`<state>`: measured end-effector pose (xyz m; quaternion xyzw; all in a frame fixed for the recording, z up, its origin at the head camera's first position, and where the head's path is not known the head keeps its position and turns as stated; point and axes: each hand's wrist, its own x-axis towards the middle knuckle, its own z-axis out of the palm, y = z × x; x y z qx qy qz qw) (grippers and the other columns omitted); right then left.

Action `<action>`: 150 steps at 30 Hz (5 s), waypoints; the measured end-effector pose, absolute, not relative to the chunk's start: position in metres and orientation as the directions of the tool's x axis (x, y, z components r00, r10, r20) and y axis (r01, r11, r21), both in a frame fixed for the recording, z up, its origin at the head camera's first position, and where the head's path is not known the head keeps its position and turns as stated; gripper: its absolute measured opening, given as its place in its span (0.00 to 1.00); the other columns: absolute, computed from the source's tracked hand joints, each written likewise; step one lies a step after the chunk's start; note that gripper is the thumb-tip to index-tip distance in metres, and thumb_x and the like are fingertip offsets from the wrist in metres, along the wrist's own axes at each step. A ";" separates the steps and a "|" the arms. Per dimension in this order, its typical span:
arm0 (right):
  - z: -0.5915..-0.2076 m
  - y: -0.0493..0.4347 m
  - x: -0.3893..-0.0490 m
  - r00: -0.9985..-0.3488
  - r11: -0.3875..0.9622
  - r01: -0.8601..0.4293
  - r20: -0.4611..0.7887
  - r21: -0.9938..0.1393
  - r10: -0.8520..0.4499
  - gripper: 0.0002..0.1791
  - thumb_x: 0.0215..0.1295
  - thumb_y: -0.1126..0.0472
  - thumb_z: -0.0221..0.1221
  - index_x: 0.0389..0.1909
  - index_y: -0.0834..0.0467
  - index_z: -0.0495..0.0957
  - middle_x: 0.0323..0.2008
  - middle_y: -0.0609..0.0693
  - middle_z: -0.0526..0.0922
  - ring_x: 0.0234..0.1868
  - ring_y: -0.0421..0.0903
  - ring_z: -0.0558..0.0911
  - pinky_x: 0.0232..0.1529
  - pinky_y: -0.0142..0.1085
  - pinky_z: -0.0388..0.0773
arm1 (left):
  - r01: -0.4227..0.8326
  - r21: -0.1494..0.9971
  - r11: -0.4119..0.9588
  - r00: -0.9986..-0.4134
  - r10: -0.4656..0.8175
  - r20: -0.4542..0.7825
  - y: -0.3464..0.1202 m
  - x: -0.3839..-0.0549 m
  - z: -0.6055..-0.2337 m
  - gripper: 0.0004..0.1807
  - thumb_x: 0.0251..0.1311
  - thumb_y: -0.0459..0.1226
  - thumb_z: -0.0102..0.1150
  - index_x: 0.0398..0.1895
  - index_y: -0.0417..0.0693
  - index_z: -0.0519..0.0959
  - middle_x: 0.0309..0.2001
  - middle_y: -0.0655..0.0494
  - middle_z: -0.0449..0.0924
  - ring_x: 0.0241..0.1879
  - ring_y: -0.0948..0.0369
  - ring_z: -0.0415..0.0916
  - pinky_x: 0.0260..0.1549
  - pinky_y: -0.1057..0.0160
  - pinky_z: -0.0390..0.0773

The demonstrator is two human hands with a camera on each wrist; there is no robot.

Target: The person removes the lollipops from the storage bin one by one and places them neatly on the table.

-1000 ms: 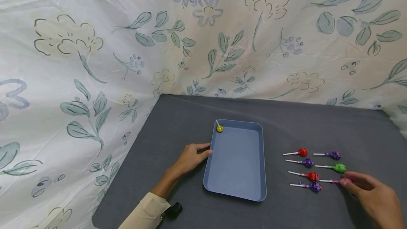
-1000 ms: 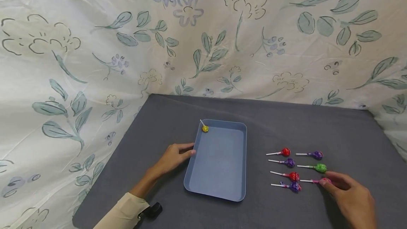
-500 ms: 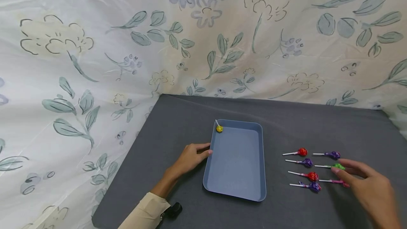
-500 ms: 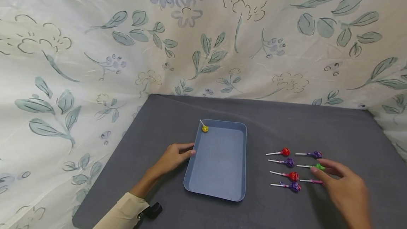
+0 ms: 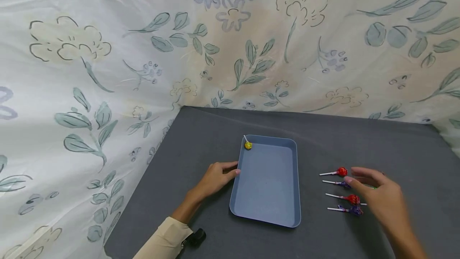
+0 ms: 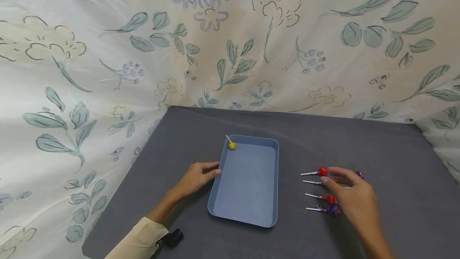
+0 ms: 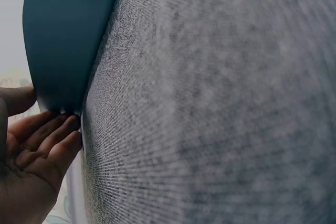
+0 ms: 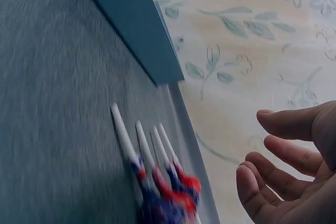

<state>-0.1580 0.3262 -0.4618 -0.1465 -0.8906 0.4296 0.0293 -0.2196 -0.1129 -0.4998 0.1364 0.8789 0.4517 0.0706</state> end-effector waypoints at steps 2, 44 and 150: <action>-0.462 0.320 -0.158 -0.965 0.579 0.200 -0.056 -0.790 0.258 0.37 0.66 0.33 0.69 0.66 0.53 0.82 0.46 0.42 0.91 0.57 0.41 0.76 0.53 0.51 0.70 | 0.179 0.813 0.554 -0.952 0.305 0.003 -0.113 -0.219 -0.500 0.27 0.76 0.50 0.62 0.70 0.44 0.80 0.65 0.48 0.83 0.66 0.51 0.80 0.66 0.45 0.77; -0.456 0.195 -0.202 -0.998 0.316 0.018 0.004 -0.948 0.069 0.23 0.73 0.51 0.68 0.61 0.62 0.83 0.56 0.60 0.86 0.44 0.35 0.85 0.44 0.32 0.86 | 0.188 0.813 0.552 -0.949 0.315 0.006 -0.122 -0.217 -0.503 0.27 0.75 0.49 0.62 0.69 0.44 0.81 0.65 0.47 0.83 0.67 0.50 0.79 0.66 0.44 0.77; -0.496 0.069 -0.292 -0.996 0.590 -0.085 0.061 -0.803 -0.060 0.14 0.64 0.64 0.74 0.49 0.62 0.88 0.48 0.58 0.91 0.53 0.58 0.86 0.57 0.54 0.79 | 0.235 0.806 0.544 -0.929 0.369 0.022 -0.141 -0.213 -0.502 0.26 0.76 0.48 0.63 0.68 0.43 0.82 0.62 0.49 0.85 0.62 0.54 0.83 0.62 0.47 0.81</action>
